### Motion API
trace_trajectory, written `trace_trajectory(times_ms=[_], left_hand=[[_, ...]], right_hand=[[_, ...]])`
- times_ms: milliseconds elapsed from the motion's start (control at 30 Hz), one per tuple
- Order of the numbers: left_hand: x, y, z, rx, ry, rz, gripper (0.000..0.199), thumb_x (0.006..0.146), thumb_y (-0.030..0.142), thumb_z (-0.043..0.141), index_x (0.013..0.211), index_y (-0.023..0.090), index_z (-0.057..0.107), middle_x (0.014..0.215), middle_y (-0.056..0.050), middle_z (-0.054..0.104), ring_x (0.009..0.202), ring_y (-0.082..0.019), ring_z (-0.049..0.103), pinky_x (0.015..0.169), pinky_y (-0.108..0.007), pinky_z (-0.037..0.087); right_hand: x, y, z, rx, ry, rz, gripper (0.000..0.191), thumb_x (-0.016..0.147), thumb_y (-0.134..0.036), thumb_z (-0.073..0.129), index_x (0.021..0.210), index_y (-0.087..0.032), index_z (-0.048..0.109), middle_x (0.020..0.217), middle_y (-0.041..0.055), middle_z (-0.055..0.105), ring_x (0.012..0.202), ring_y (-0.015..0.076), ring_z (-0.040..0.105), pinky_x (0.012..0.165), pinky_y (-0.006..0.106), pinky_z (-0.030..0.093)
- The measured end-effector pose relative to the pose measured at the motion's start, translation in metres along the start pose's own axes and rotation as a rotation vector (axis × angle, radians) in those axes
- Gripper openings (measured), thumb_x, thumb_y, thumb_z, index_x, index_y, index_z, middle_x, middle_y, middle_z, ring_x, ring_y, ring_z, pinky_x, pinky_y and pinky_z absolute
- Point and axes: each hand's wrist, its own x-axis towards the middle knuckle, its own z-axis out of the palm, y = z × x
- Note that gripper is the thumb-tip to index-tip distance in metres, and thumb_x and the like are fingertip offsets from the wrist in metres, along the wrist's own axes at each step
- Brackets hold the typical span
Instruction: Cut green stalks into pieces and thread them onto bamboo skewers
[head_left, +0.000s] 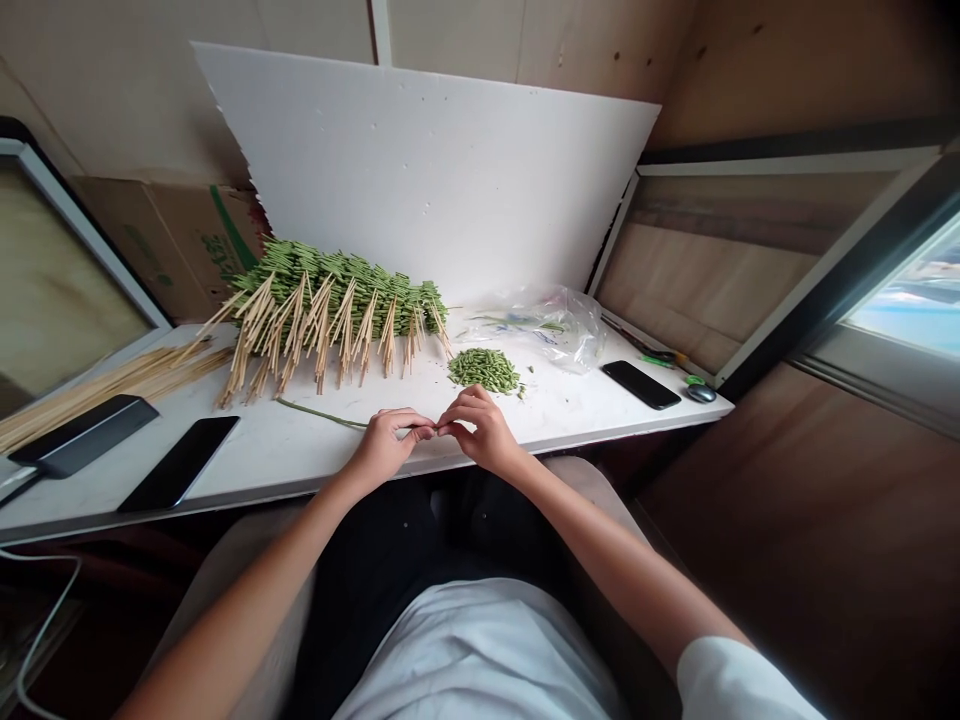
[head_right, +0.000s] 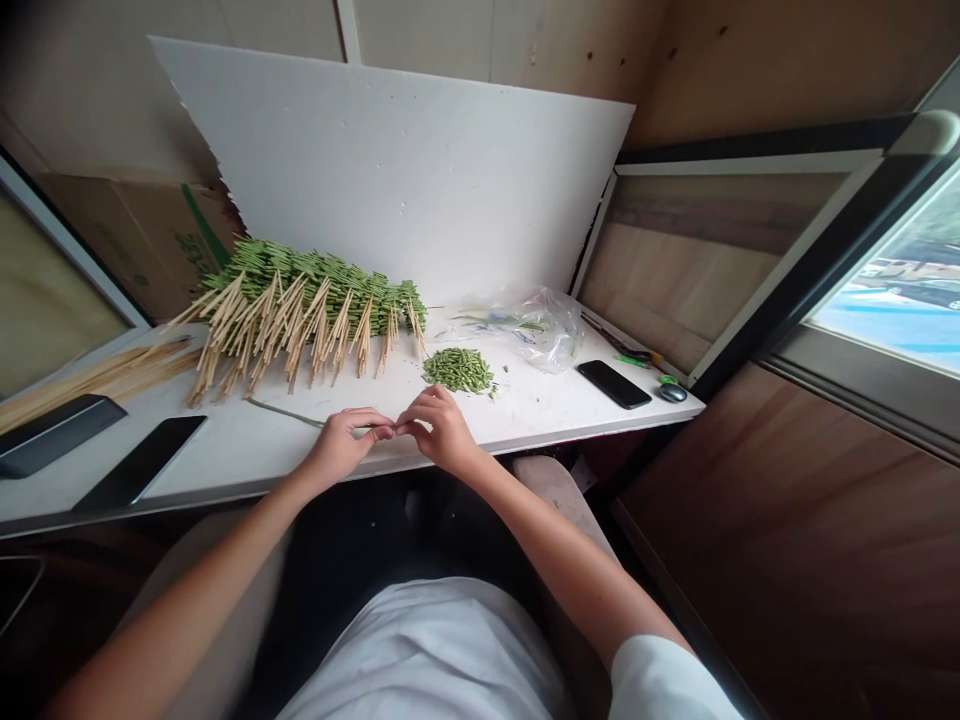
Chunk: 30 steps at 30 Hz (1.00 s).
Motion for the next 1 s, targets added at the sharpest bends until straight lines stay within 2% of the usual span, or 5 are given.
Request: trace_trajectory(times_ms=[200, 400, 567, 700, 1000], left_hand=[[-0.002, 0.002, 0.003, -0.197, -0.049, -0.016, 0.022, 0.089, 0.009, 0.062, 0.081, 0.016, 0.081, 0.079, -0.007, 0.079, 0.073, -0.018, 0.074, 0.073, -0.028, 0.061], [-0.001, -0.005, 0.002, -0.140, 0.012, -0.089, 0.021, 0.098, 0.029, 0.068, 0.094, 0.015, 0.084, 0.080, -0.008, 0.078, 0.072, -0.018, 0.073, 0.073, -0.028, 0.059], [-0.002, -0.006, 0.003, -0.138, -0.011, -0.076, 0.026, 0.101, 0.025, 0.061, 0.104, 0.014, 0.084, 0.084, -0.009, 0.077, 0.075, -0.017, 0.071, 0.075, -0.029, 0.060], [-0.003, -0.007, 0.004, -0.183, 0.007, -0.090, 0.028, 0.100, 0.023, 0.059, 0.108, 0.013, 0.084, 0.082, -0.008, 0.075, 0.071, -0.016, 0.069, 0.073, -0.029, 0.060], [-0.005, 0.000, 0.005, -0.218, 0.059, -0.237, 0.044, 0.096, 0.036, 0.072, 0.134, 0.016, 0.068, 0.085, -0.006, 0.080, 0.070, -0.019, 0.073, 0.077, -0.033, 0.061]], right_hand=[[0.000, 0.014, 0.001, 0.261, 0.005, 0.158, 0.032, 0.093, -0.054, 0.078, 0.082, -0.024, 0.082, 0.080, 0.0068, 0.076, 0.090, 0.0253, 0.064, 0.085, 0.039, 0.050], [0.001, 0.059, -0.019, -0.323, 0.071, 0.264, 0.018, 0.101, -0.028, 0.070, 0.098, -0.023, 0.087, 0.088, 0.0095, 0.076, 0.092, 0.0271, 0.062, 0.088, 0.041, 0.047], [-0.007, 0.078, -0.019, -0.471, 0.038, 0.347, 0.015, 0.093, -0.015, 0.074, 0.095, -0.023, 0.087, 0.094, 0.0093, 0.080, 0.100, 0.0305, 0.060, 0.091, 0.042, 0.048], [-0.005, 0.068, -0.017, -0.479, -0.006, 0.279, 0.016, 0.095, -0.015, 0.074, 0.089, -0.023, 0.086, 0.097, 0.0106, 0.080, 0.103, 0.0316, 0.058, 0.094, 0.046, 0.047], [0.005, 0.014, -0.010, -0.131, -0.138, -0.098, 0.030, 0.097, -0.040, 0.076, 0.125, -0.027, 0.078, 0.100, 0.0081, 0.078, 0.100, 0.0279, 0.059, 0.092, 0.044, 0.053]])
